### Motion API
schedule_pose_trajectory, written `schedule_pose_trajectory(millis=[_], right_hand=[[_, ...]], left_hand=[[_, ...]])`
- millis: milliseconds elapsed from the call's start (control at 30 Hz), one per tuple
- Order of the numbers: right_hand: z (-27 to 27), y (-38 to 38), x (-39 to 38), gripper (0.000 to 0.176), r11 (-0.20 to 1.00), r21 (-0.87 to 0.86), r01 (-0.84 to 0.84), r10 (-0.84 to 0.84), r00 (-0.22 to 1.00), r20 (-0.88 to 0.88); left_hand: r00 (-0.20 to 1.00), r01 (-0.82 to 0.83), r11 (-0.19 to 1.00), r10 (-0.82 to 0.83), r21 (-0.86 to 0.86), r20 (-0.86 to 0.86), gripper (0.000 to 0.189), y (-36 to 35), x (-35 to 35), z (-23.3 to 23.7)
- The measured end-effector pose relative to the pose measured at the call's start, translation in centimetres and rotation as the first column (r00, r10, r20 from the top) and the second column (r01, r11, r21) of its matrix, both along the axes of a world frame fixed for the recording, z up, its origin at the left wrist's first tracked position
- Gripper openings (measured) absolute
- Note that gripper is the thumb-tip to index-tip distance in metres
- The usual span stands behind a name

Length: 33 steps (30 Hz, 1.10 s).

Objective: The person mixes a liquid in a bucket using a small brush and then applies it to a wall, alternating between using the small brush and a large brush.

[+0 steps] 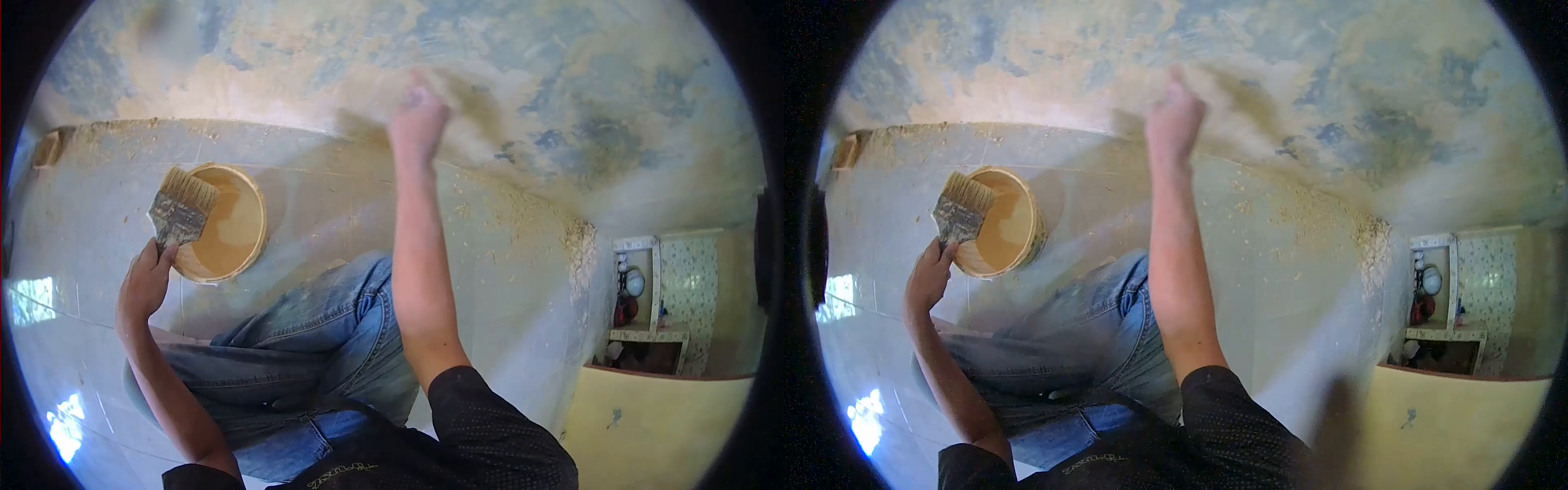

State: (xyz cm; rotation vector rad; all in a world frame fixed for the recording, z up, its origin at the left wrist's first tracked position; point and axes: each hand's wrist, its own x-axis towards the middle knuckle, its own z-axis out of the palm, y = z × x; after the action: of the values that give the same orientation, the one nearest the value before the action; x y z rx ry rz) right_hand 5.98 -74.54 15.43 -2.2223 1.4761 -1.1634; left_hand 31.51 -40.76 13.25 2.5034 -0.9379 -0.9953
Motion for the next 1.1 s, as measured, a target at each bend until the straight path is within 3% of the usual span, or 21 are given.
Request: schedule_pose_trajectory(millis=[133,167,233,300,333,400,433,467,533,600,700,800,867,900,1033,1100], right_hand=[[2.9,0.9,1.1,0.037,1.000,0.023,-0.003,0.005,0.997,-0.079],[4.5,-0.4,0.4,0.037,0.998,-0.034,0.046,-0.042,0.991,0.123],[4.3,-1.3,0.1,0.036,0.992,-0.055,0.112,-0.088,0.943,0.321],[2.7,-1.3,0.2,0.035,0.962,-0.223,0.159,-0.068,0.927,0.369],[1.9,-1.3,0.5,0.035,0.959,-0.225,0.173,-0.079,0.925,0.372],[1.3,-0.6,1.1,0.034,0.916,-0.375,0.142,-0.119,0.989,0.083],[1.8,-0.1,0.9,0.035,0.975,-0.215,0.056,-0.057,0.998,0.000],[2.5,0.0,0.8,0.035,0.973,-0.221,0.062,-0.062,0.998,0.006],[3.9,0.7,0.7,0.035,0.989,-0.044,0.138,-0.123,0.960,0.251],[4.1,-1.2,-0.2,0.036,0.985,-0.068,0.157,-0.113,0.897,0.428],[2.8,-1.5,-0.5,0.034,0.988,-0.075,0.133,-0.094,0.916,0.390],[2.1,-1.1,0.2,0.030,0.986,-0.167,0.024,-0.004,0.993,0.119],[3.3,-1.6,-0.3,0.032,0.989,-0.114,0.092,-0.051,0.947,0.316],[3.6,-2.1,-0.6,0.033,0.962,-0.214,0.170,-0.069,0.910,0.409],[3.9,-1.3,-1.3,0.033,0.968,-0.170,0.185,-0.100,0.905,0.413],[3.6,0.1,-1.0,0.031,0.995,-0.039,0.094,-0.087,0.985,0.147]], left_hand=[[1.000,-0.002,1.000,0.002,-0.017,-0.002,0.045,0.3,0.6,-0.9],[1.000,-0.005,0.999,0.005,-0.037,0.005,0.045,0.5,0.6,-1.1],[0.999,-0.042,0.999,0.042,-0.008,-0.021,0.045,0.3,-0.1,0.0],[0.998,-0.050,0.999,0.050,0.009,-0.038,0.045,-0.1,0.0,0.2],[0.998,-0.052,0.999,0.052,-0.002,-0.041,0.045,0.1,0.3,-0.3],[0.998,-0.046,0.999,0.045,-0.015,-0.046,0.046,0.3,0.5,-1.2],[0.997,-0.051,0.999,0.050,-0.017,-0.057,0.045,0.4,0.6,-1.5],[0.996,-0.059,0.998,0.058,-0.018,-0.067,0.045,0.3,0.8,-1.6],[0.996,-0.063,0.998,0.062,-0.022,-0.056,0.045,0.2,0.6,-1.2],[0.996,-0.076,0.997,0.075,-0.016,-0.051,0.045,0.3,0.2,-0.9],[0.998,-0.050,0.999,0.050,-0.019,-0.028,0.046,0.3,0.3,-0.8],[0.997,-0.061,0.998,0.060,-0.033,-0.039,0.046,0.0,0.2,-0.7],[0.997,-0.066,0.998,0.065,-0.016,-0.037,0.046,0.0,-0.2,-0.1],[0.997,-0.076,0.997,0.076,-0.012,-0.035,0.046,0.1,-0.3,0.1],[0.997,-0.069,0.997,0.068,-0.039,-0.035,0.046,0.1,-0.2,0.0],[0.999,-0.050,0.998,0.050,-0.046,-0.014,0.046,-0.1,-0.3,-0.3]])
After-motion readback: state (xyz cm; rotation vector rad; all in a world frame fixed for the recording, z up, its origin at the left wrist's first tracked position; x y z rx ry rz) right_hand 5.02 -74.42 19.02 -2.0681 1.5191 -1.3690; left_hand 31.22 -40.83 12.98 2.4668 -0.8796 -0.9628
